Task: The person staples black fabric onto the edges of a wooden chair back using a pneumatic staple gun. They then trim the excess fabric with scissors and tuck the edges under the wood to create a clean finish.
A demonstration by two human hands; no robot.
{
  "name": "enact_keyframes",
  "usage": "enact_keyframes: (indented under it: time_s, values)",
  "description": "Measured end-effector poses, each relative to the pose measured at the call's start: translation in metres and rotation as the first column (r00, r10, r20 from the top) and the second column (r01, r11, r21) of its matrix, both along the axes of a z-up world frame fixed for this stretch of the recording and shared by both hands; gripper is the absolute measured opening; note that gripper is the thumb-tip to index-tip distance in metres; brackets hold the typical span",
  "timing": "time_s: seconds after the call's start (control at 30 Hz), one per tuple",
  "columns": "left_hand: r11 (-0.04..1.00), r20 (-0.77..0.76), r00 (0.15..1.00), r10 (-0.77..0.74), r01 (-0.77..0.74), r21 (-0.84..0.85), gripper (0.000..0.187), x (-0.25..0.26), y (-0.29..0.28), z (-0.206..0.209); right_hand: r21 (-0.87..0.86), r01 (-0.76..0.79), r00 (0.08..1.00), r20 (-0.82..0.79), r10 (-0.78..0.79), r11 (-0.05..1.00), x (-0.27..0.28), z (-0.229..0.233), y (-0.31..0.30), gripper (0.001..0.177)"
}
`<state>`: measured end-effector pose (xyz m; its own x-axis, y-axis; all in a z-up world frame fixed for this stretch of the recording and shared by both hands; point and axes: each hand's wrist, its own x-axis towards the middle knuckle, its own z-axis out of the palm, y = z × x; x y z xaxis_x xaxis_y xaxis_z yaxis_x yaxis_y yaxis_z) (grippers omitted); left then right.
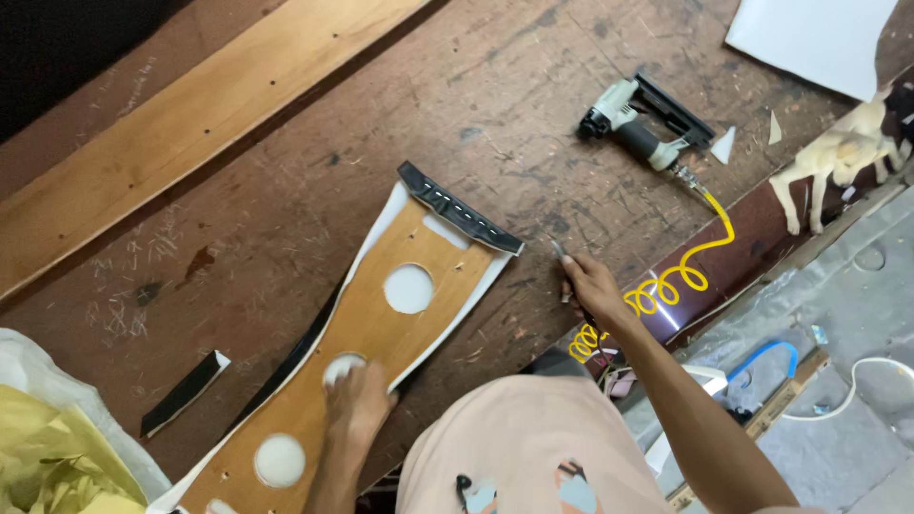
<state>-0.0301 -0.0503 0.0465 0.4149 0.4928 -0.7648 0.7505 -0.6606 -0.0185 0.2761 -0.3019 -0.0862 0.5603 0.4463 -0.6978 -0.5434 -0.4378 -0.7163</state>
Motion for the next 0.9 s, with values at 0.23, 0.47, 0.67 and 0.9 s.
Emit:
enact_keyframes:
  time_s: [0.23, 0.47, 0.67, 0.9]
  values:
    - [0.955, 0.837, 0.464, -0.290, 0.087, 0.283, 0.043, 0.158, -0.054, -0.010, -0.082, -0.150, 0.943, 0.289, 0.167, 0.985, 0.012, 0.017, 0.015, 0.026]
    - [0.824, 0.723, 0.425, 0.545, -0.111, -0.556, 0.058, 0.233, -0.084, -0.053, 0.013, -0.255, 0.930, 0.277, 0.241, 0.967, 0.030, 0.049, 0.001, 0.024]
    - [0.439, 0.316, 0.404, 0.858, -0.261, -0.860, 0.025, 0.227, -0.094, -0.094, 0.002, -0.296, 0.943, 0.161, 0.292, 0.955, 0.047, 0.060, -0.036, 0.026]
    - [0.847, 0.754, 0.551, 0.357, 0.150, -0.510, 0.031, 0.239, -0.148, -0.070, -0.111, -0.043, 0.980, 0.188, 0.063, 0.993, 0.078, 0.072, -0.077, 0.024]
